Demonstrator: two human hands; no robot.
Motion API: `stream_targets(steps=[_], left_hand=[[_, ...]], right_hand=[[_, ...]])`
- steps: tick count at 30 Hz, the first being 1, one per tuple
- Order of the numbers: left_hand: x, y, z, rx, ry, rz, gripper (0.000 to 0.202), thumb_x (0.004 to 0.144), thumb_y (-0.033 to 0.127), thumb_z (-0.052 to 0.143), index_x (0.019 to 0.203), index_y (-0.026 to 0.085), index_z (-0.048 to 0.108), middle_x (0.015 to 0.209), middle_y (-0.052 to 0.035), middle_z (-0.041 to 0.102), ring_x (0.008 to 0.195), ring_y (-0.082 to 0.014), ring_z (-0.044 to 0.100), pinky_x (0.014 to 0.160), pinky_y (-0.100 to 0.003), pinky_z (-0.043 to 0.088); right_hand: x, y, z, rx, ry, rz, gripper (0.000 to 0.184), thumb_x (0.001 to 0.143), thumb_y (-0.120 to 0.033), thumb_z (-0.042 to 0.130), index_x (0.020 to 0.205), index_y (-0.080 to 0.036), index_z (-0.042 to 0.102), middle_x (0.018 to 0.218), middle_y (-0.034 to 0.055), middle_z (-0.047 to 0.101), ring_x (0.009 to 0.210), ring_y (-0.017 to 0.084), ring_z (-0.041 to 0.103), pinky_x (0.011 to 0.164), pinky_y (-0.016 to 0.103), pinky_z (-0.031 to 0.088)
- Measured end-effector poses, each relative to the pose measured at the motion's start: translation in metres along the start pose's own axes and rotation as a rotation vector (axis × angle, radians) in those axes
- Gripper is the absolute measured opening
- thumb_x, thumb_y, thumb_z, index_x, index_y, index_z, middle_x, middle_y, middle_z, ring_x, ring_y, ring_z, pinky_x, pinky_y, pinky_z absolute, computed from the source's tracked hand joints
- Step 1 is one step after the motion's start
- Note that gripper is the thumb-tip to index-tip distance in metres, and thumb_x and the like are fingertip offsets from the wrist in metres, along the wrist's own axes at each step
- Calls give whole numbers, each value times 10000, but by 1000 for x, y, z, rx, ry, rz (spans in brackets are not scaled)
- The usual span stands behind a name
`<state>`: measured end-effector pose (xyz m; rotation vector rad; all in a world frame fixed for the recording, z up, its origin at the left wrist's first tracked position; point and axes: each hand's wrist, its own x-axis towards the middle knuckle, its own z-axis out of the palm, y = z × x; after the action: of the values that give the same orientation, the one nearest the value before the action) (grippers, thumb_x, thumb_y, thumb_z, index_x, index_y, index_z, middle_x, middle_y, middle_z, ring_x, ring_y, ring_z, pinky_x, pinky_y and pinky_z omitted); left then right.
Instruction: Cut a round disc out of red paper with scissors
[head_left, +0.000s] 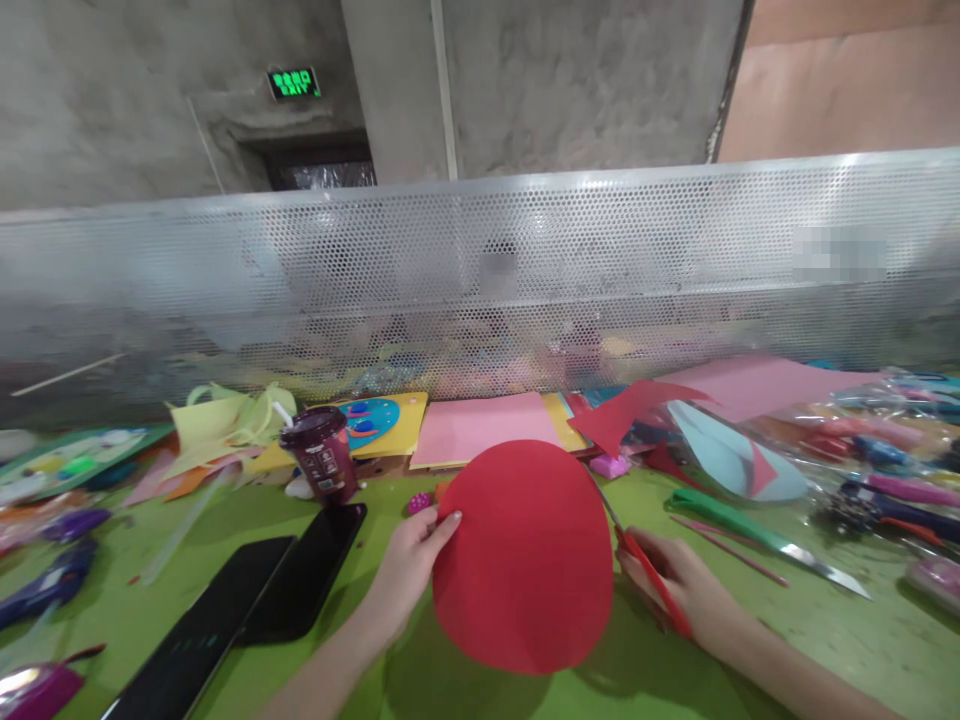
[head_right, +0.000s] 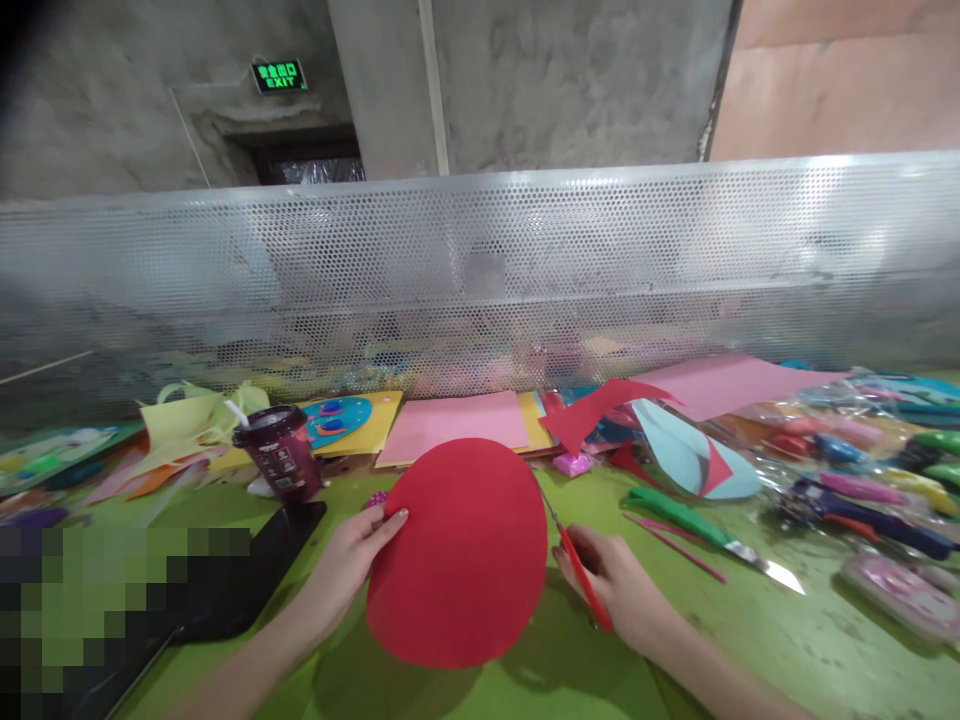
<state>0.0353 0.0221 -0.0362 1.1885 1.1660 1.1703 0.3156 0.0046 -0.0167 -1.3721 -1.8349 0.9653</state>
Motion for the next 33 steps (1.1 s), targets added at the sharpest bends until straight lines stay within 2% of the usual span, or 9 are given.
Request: stream_targets(steps=[12,19,33], left_hand=[[-1,2,3,6,-6,8,384,689,520,594,830,165,628,884,-83,679,774,-240,622,736,-342,473],[0,-2,2,-14,-26,3,403,702,506,591,912,165,631,918,-87,677,830,-250,624,776,-352,470],[-2,0,2,-6,-27,10,353,724,465,585,906,168,642,887,-78,680,805,-246,622,758,-352,464]], right_hand=[[-5,4,2,109,-21,51,464,670,-638,546,642,-196,405,504,-47,405,436,88,360,391,209,302],[-4,6,3,91,-28,26,491,675,-674,508,632,-195,410,488,-46,407,438,89,357,387,210,289],[-4,3,4,137,-57,57,487,689,-672,494,688,-185,467,497,-44,417,424,85,336,382,213,280]])
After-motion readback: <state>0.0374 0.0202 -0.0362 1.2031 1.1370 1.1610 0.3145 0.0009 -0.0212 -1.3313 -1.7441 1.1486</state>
